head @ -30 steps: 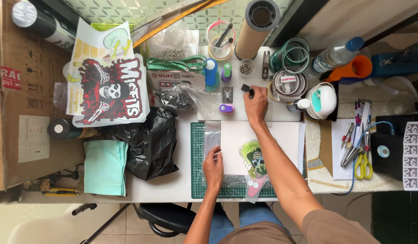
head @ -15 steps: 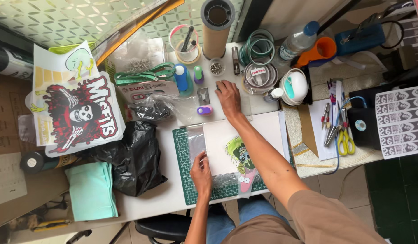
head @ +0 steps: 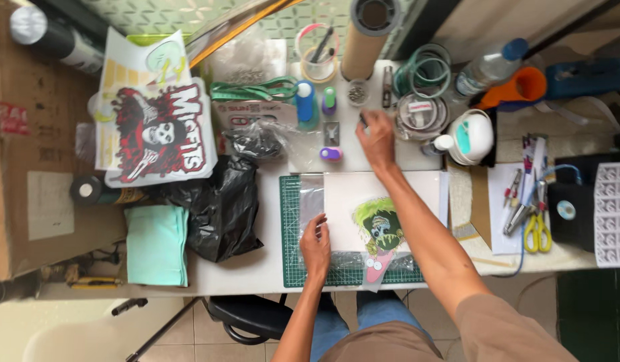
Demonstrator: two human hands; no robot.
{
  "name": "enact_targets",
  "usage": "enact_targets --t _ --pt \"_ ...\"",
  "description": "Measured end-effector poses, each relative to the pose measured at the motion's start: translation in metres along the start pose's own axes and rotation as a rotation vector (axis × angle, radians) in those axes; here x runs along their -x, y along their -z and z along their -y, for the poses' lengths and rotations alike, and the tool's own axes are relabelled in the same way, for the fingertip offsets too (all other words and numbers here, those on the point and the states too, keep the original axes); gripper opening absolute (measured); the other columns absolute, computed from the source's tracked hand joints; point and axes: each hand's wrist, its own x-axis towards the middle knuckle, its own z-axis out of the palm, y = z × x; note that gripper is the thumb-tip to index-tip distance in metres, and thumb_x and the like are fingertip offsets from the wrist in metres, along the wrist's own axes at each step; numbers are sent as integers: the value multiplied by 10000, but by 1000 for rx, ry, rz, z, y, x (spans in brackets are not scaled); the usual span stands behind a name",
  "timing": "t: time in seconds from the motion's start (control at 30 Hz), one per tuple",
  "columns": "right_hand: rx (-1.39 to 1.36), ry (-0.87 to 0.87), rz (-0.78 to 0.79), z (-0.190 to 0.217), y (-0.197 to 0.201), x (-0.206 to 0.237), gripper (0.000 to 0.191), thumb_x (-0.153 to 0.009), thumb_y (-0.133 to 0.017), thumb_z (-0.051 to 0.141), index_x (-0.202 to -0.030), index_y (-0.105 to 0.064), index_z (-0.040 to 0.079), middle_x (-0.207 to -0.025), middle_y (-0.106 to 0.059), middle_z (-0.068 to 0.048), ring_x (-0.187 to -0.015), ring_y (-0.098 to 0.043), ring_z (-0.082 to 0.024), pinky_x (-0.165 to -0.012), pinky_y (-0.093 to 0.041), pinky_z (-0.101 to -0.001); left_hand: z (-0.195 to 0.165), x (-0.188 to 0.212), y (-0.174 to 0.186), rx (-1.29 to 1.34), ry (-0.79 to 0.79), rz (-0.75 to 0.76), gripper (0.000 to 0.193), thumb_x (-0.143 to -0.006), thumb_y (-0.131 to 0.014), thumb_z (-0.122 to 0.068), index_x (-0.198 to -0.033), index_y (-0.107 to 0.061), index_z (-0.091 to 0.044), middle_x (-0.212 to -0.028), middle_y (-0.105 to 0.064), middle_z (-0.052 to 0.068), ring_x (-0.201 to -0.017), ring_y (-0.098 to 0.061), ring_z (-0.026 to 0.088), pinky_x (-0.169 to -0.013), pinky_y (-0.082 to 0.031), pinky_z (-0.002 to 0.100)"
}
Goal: The person folds a beige tote bag and places it on a shelf. They then move to a workbench, clear away several printed vinyl stickers, and use a blue duster to sweep debris from the cutting mat and table surface into a black trash bag.
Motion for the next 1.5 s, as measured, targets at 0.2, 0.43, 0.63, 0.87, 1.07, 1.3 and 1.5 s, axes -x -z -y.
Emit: enact_targets --t 0.2,0.43,0.63,0.87,1.07,1.3,1.5 --pt "38 56 -1 10 11 -58 340 -902 -739 76 -1239 -731 34 -1200 -688 -143 -1106 -616 -367 -965 -483 -456 -4 2 0 32 59 15 307 -979 -571 -144 -1247 -687 -52 -1172 -751 130 -978 -751 251 -852 -601 360" --pt "-70 143 107 2 2 -37 284 -927 -745 70 -1205 -699 35 -1239 -695 -126 -1119 -650 -335 -1009 -509 -418 -8 -4 2 26 42 -21 295 -982 -582 -149 -1237 -695 -51 -1145 -760 137 -939 -757 250 -821 -605 363" --pt "-109 167 435 10 -13 -7 296 -822 -789 126 -1116 -764 112 -1062 -727 -69 -903 -686 -282 -793 -478 -443 -31 -41 -6 -247 -266 -75 291 -953 -667 -175 -1233 -686 -97 -1174 -715 99 -1045 -687 285 -902 -555 403" --pt "-77 60 293 1 -8 4 105 -935 -741 109 -1035 -768 89 -996 -715 -95 -901 -692 -288 -806 -545 -413 -68 -124 -20 -610 -767 -78 507 -838 -725 -115 -1329 -613 -61 -1349 -631 125 -1269 -525 333 -1036 -405 474" --pt "-57 -105 67 -21 7 8 126 -935 -710 49 -1053 -738 16 -1045 -698 -145 -950 -689 -346 -815 -556 -422 -77 -159 -25 -909 -934 -36 413 -848 -647 -26 -1258 -634 -79 -1291 -653 87 -1348 -501 290 -1086 -366 480" --pt "-11 -63 58 -21 5 11 426 -926 -659 10 -1342 -604 -63 -1231 -636 -243 -1013 -673 -410 -827 -548 -428 -97 -168 -32 -987 -1023 14 227 -812 -650 -31 -1027 -657 -102 -1009 -702 58 -1292 -527 279 -1090 -328 512" --pt "-411 -416 130 -37 46 81 352 -1016 -535 22 -1363 -599 23 -1299 -650 -206 -862 -741 -277 -766 -604 -353 -129 -200 -61 -1031 -1076 -32 145 -838 -660 -70 -982 -656 -83 -936 -695 81 -1207 -557 270 -1041 -384 456"
